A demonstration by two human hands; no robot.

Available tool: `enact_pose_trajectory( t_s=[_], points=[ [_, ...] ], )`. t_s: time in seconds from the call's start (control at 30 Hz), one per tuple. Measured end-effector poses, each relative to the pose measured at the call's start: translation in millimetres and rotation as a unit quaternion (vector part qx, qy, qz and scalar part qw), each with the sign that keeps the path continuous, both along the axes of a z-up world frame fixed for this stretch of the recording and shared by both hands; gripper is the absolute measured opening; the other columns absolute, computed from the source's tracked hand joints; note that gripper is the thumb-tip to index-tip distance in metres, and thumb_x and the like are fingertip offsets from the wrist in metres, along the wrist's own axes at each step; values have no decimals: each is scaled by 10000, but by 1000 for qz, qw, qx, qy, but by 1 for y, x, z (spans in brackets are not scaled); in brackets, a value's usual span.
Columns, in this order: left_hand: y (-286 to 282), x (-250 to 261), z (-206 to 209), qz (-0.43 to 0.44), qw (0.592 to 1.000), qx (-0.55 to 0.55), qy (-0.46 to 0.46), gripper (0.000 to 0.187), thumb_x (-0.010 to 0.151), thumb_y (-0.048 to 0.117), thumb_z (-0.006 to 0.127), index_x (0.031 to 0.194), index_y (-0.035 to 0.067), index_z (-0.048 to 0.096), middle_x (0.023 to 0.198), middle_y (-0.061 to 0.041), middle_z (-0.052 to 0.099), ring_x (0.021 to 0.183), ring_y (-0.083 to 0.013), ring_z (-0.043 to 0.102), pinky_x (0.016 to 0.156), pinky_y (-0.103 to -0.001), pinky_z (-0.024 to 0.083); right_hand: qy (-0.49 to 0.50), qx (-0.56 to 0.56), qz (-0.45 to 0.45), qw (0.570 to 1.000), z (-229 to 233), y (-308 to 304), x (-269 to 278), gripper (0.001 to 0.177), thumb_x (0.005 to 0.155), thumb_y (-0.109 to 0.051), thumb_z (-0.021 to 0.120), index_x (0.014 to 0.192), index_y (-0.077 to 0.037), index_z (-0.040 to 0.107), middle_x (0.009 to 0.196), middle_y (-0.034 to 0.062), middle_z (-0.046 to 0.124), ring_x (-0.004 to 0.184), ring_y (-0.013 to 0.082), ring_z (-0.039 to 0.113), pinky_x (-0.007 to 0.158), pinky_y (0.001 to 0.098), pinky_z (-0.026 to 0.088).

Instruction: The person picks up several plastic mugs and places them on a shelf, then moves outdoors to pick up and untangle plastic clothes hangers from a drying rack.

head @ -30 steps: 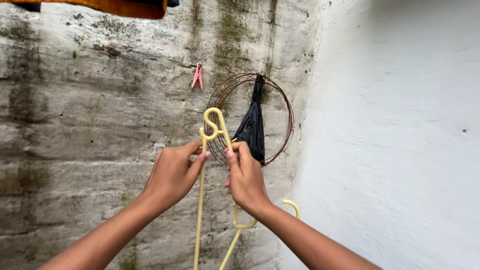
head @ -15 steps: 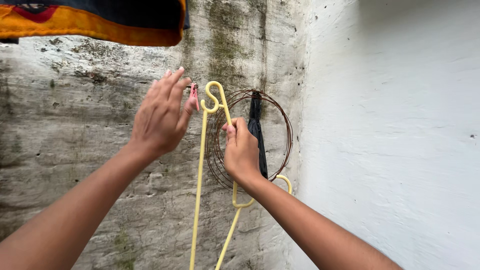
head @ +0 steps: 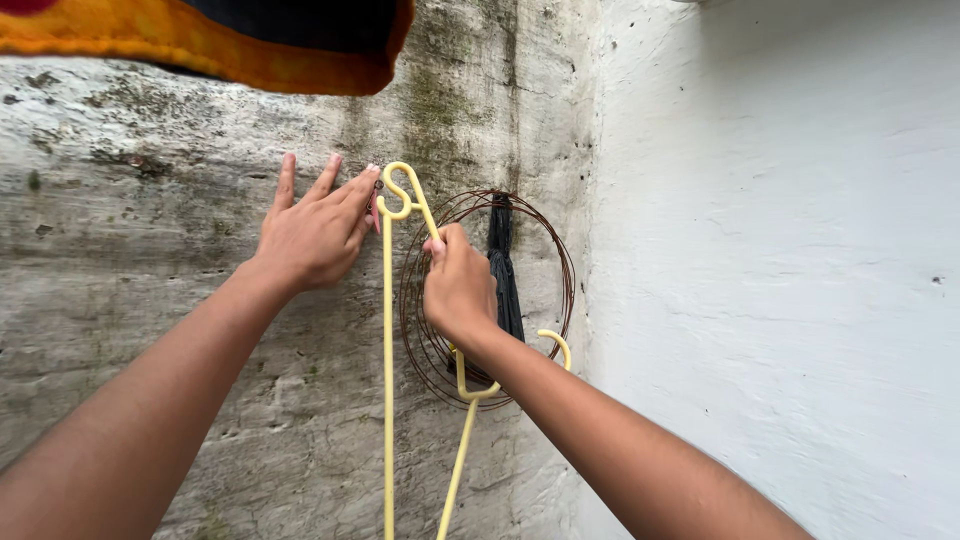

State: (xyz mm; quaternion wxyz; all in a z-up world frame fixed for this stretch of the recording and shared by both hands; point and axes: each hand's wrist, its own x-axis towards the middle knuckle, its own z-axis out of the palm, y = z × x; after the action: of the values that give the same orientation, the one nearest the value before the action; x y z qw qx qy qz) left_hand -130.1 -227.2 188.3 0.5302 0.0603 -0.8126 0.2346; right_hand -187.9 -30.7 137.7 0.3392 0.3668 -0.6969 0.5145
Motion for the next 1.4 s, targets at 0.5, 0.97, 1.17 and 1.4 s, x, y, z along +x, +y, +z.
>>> enact_pose_trajectory(
  t_s=[0.5,0.97,1.17,1.4],
  points=[
    [-15,12,-13,-88,992,13,88,527,1094,390,317,1568,214,462,1509,8,557,1612,-228,4,1212,-520,-233,-41,65,-24,997,15,-43,-14,227,1050,-311,410,1062,-177,593,1008,102,730,933,346,702,801,513,491],
    [28,20,-35,-93,993,68,22,591,1020,423,417,1526,119,401,1632,-23,332,1561,-240,26,1224,-539,-83,-44,94,-32,994,-2,-53,-5,224,1057,-312,395,1139,-130,496,1003,227,716,990,476,673,850,596,487],
    [37,13,-92,-304,942,134,47,844,770,-121,422,1582,-70,196,1659,-302,164,1522,-394,171,1228,-466,204,-17,64,-10,998,-18,-56,-1,244,1073,-327,368,1128,-106,458,895,255,711,890,505,680,785,621,489],
    [40,12,-142,-268,944,164,105,658,909,-118,539,1537,-72,350,1559,-294,400,1387,-434,479,1149,-453,428,-2,49,17,999,-25,-53,3,238,1081,-316,336,1108,-94,419,819,242,701,815,501,688,710,625,494]
  ],
)
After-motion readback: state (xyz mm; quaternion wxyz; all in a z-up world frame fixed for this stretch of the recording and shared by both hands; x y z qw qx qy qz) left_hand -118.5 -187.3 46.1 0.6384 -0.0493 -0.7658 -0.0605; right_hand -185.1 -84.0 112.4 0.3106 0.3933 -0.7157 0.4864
